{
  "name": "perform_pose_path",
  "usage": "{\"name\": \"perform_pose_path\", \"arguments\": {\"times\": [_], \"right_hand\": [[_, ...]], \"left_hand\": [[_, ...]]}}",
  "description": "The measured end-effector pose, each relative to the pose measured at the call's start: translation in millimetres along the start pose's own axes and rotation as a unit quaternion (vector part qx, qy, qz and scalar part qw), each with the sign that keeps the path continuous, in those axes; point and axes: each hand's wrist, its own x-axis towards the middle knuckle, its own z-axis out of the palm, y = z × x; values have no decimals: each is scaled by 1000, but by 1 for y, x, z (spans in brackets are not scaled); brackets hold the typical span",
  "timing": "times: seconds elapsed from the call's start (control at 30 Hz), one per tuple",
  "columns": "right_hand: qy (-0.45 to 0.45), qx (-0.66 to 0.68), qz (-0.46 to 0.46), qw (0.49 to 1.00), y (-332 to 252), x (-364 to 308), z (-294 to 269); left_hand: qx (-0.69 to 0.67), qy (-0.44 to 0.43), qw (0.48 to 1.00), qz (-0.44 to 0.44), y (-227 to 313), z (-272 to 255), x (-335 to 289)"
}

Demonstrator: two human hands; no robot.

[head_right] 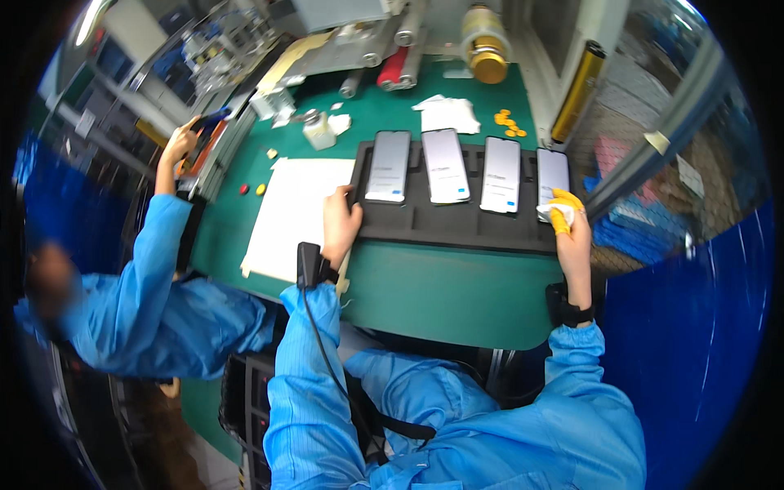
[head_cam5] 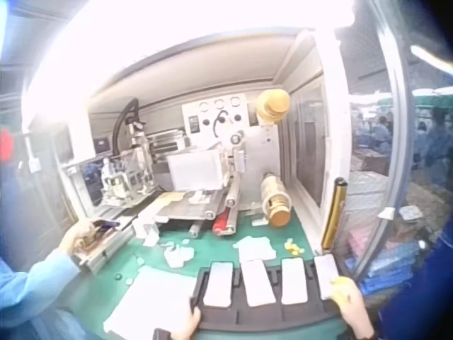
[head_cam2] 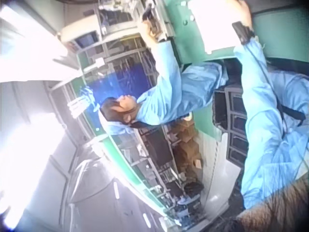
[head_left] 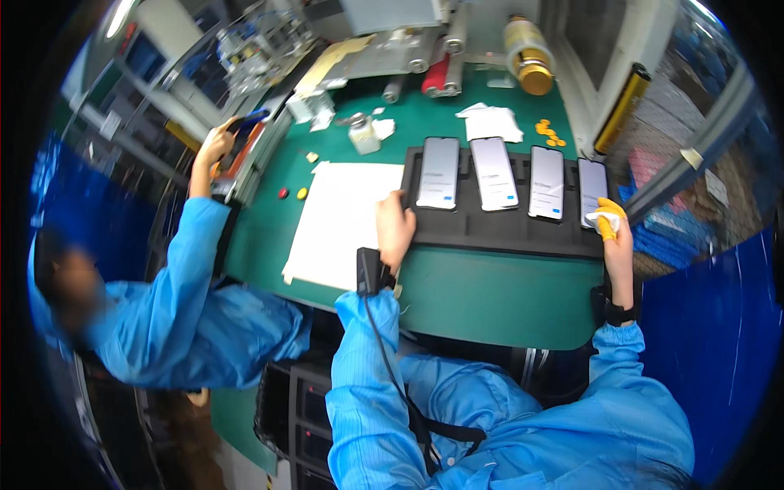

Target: Wiping smartphone screens with a cloth and organizing them into trays on an assembly line.

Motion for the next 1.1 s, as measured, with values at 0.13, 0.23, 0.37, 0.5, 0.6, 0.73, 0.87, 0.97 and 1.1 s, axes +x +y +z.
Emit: {"name": "perform_pose_path", "arguments": {"times": [0.13,0.23,0.37,0.5,0.6,0.73,0.87,0.97,1.1], "right_hand": [[-56,57,-3,997,-37,-8,32],[-134,89,19,987,-67,-21,65],[-264,26,-98,959,-134,-1,133],[-250,-13,-260,933,-131,105,243],[-234,-42,-207,949,-127,180,322],[-176,-46,-236,955,-101,240,400],[-155,-119,-306,932,-85,256,437],[-217,-151,-333,905,-87,239,445],[-222,-152,-358,894,-92,222,434]], "left_hand": [[10,54,995,84,30,-29,-13],[31,-28,997,69,58,-83,-41],[84,-129,986,58,78,-148,-112],[74,-182,980,29,112,-215,-189],[68,-215,974,-30,129,-242,-233],[63,-174,966,-180,148,-266,-271],[65,-65,938,-333,167,-275,-311],[55,-18,916,-397,177,-269,-331],[34,40,888,-456,186,-262,-326]]}}
